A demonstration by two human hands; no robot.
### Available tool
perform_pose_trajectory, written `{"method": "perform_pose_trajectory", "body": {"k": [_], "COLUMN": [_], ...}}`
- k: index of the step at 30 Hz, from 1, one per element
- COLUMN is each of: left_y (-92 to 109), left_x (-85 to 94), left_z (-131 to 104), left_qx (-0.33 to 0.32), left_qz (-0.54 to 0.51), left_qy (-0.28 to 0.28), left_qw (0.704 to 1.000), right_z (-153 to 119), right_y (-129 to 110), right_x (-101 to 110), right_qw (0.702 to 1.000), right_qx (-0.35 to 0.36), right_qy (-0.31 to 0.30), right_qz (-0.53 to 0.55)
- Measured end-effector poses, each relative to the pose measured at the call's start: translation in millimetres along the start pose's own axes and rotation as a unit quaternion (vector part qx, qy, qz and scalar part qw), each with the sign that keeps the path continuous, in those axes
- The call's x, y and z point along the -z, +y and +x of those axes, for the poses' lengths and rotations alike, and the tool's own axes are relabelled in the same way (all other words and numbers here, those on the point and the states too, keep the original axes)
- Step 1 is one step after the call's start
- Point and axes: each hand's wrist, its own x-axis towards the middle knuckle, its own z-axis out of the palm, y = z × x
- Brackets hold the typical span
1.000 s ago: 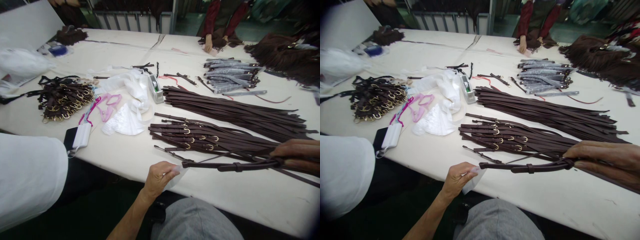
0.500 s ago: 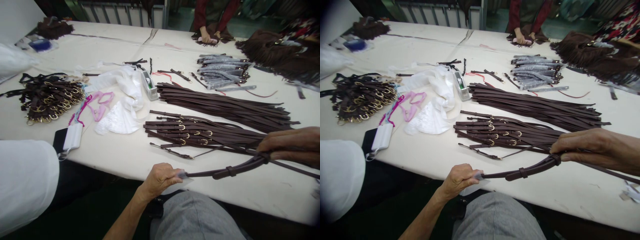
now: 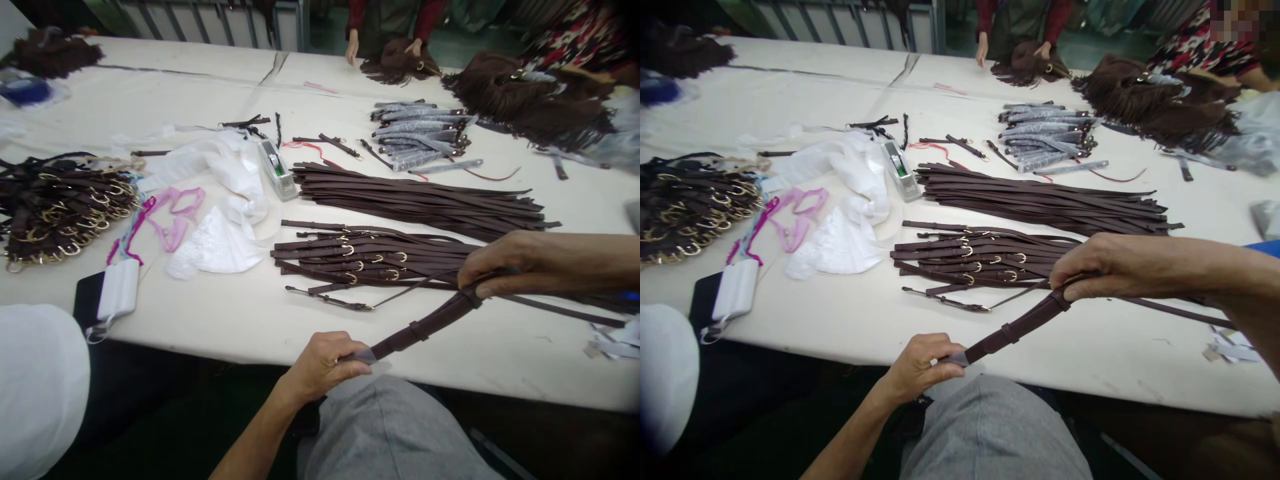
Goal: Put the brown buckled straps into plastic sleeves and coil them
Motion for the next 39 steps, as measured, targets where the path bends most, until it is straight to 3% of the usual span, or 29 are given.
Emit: {"method": "perform_pose_trajectory", "body": {"k": [3,7,10,13,17,19,23,27,33,36,39], "left_y": [-1,-2,-3,-4,1,5,9,8,7,8,8], "left_x": [-3.2,-6.0,-13.4,-28.1,-48.8,-54.5,-54.9,-46.2,-35.1,-41.3,-51.8], "left_z": [3,9,11,2,-23,-34,-41,-36,-25,-23,-28], "left_qx": [0.011,0.026,0.065,0.151,0.204,0.227,0.267,0.223,0.156,0.189,0.246], "left_qz": [-0.006,-0.026,-0.082,-0.245,-0.464,-0.486,-0.381,-0.256,-0.172,-0.237,-0.42], "left_qy": [0.012,0.022,0.07,0.126,0.12,0.11,0.109,0.113,0.113,0.144,0.185], "left_qw": [1.0,0.999,0.992,0.949,0.854,0.837,0.879,0.934,0.966,0.942,0.854], "right_z": [8,16,20,22,23,23,25,28,32,33,32], "right_y": [-11,-15,-14,-10,-5,-2,1,-2,-12,-13,-10], "right_x": [-5,-9,-10,-14,-25,-31,-37,-33,-25,-29,-36], "right_qw": [0.995,0.993,0.993,0.992,0.988,0.987,0.986,0.987,0.985,0.982,0.981], "right_qx": [0.035,0.052,0.058,0.056,0.051,0.045,0.044,0.046,0.065,0.07,0.062], "right_qy": [-0.094,-0.103,-0.104,-0.115,-0.142,-0.145,-0.146,-0.142,-0.151,-0.165,-0.171], "right_qz": [0.014,0.017,0.013,0.017,0.04,0.051,0.069,0.063,0.062,0.065,0.064]}}
